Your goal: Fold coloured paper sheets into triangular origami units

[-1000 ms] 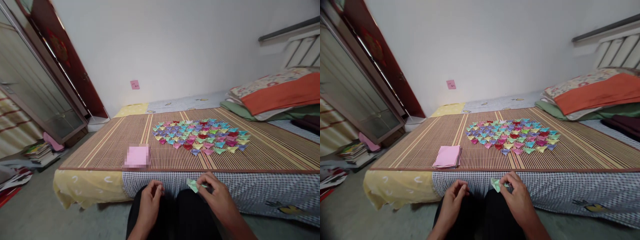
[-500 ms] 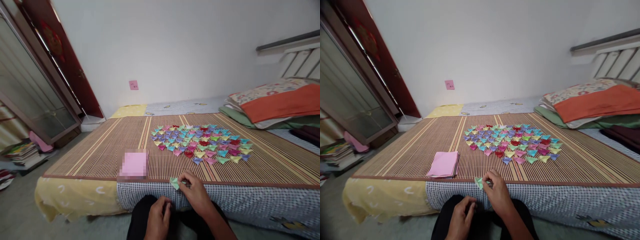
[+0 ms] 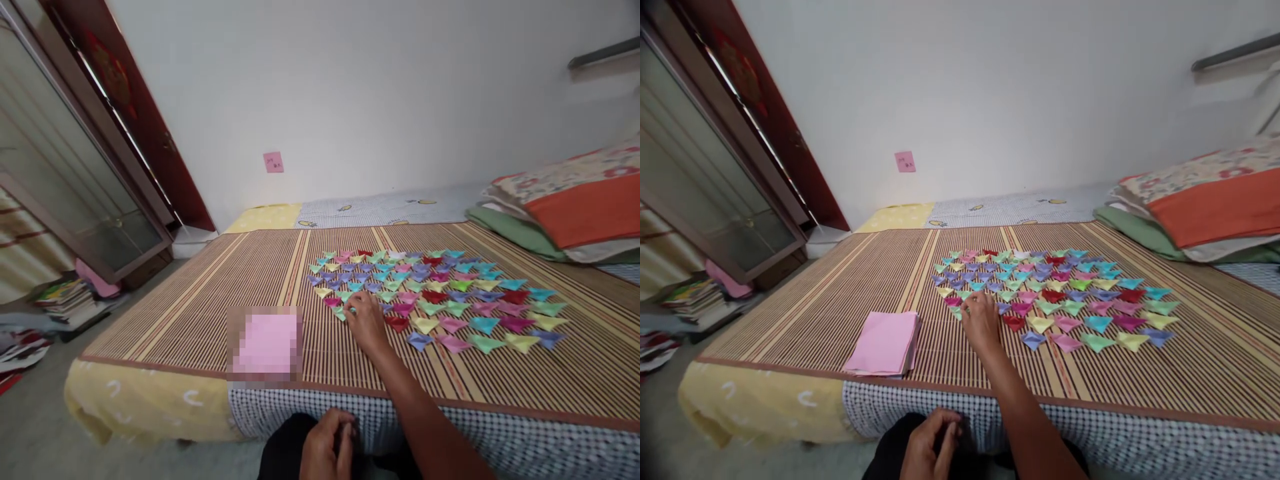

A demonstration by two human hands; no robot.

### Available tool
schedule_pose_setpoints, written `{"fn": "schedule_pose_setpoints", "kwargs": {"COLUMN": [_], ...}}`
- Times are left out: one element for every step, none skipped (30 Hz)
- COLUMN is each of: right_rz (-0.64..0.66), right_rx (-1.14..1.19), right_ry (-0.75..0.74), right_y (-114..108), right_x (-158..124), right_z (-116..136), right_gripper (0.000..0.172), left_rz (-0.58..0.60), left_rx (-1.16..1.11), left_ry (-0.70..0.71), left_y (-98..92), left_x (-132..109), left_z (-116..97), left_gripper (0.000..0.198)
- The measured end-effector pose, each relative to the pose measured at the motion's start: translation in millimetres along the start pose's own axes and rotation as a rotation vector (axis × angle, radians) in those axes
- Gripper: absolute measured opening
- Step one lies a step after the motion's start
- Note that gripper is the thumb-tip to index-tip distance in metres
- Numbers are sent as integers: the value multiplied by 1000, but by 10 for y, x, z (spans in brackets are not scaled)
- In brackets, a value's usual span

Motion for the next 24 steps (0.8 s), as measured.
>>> {"fn": "schedule_pose_setpoints", "kwargs": {"right_rz": [-1,-2,-1,0,3,6,8,9,10,10,10,10,10,9,9,8,7,6,5,3,-1,-6,-15,-26], "right_rx": [-19,-37,-52,-64,-75,-84,-92,-99,-106,-112,-117,-123,-127,-131,-133,-135,-135,-134,-132,-130,-126,-120,-112,-102], "right_ry": [-4,-9,-14,-17,-19,-21,-22,-24,-26,-29,-32,-36,-40,-44,-47,-49,-49,-49,-49,-48,-49,-49,-51,-53], "right_y": [32,61,86,109,130,149,167,183,197,208,217,223,226,227,228,230,233,237,241,245,245,238,222,194], "right_x": [12,20,24,24,21,16,9,4,-1,-3,-4,-2,0,3,6,7,7,5,2,-2,-5,-6,-3,6], "right_z": [-5,-12,-20,-31,-43,-55,-67,-77,-86,-93,-98,-101,-104,-106,-108,-110,-110,-109,-106,-101,-95,-91,-90,-95], "right_gripper": [18,18,19,19,19,19,20,20,20,21,21,22,22,22,23,23,23,23,23,23,22,21,19,18], "left_rz": [-16,-21,-14,-6,-1,2,7,22,47,76,101,119,125,120,113,115,121,130,139,148,152,151,149,144], "left_rx": [6,10,12,15,18,21,26,32,38,43,48,53,57,61,64,66,69,74,79,83,85,83,79,74], "left_ry": [-8,-15,-17,-14,-9,-1,10,23,35,44,50,55,55,51,47,44,41,37,32,26,20,15,12,11], "left_y": [12,23,32,36,34,27,15,3,-8,-17,-25,-30,-34,-36,-35,-32,-29,-27,-26,-28,-32,-38,-43,-46], "left_x": [-9,-17,-24,-29,-31,-32,-30,-28,-24,-20,-17,-15,-13,-11,-11,-12,-13,-14,-15,-15,-14,-12,-10,-9], "left_z": [24,43,58,70,78,84,88,91,92,93,92,90,87,84,80,75,70,65,62,59,57,55,52,49], "left_gripper": [29,30,30,30,30,29,28,28,27,26,25,25,25,25,25,25,25,25,25,24,24,23,22,21]}}
Point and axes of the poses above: each hand's wrist, its own x-axis towards the middle knuckle, its own y-axis out of the palm, z = x × y, the point moved 2 cm from there along x, towards the middle knuckle, and after that the axes turned 4 degrees about -z, right-handed, at the moved point
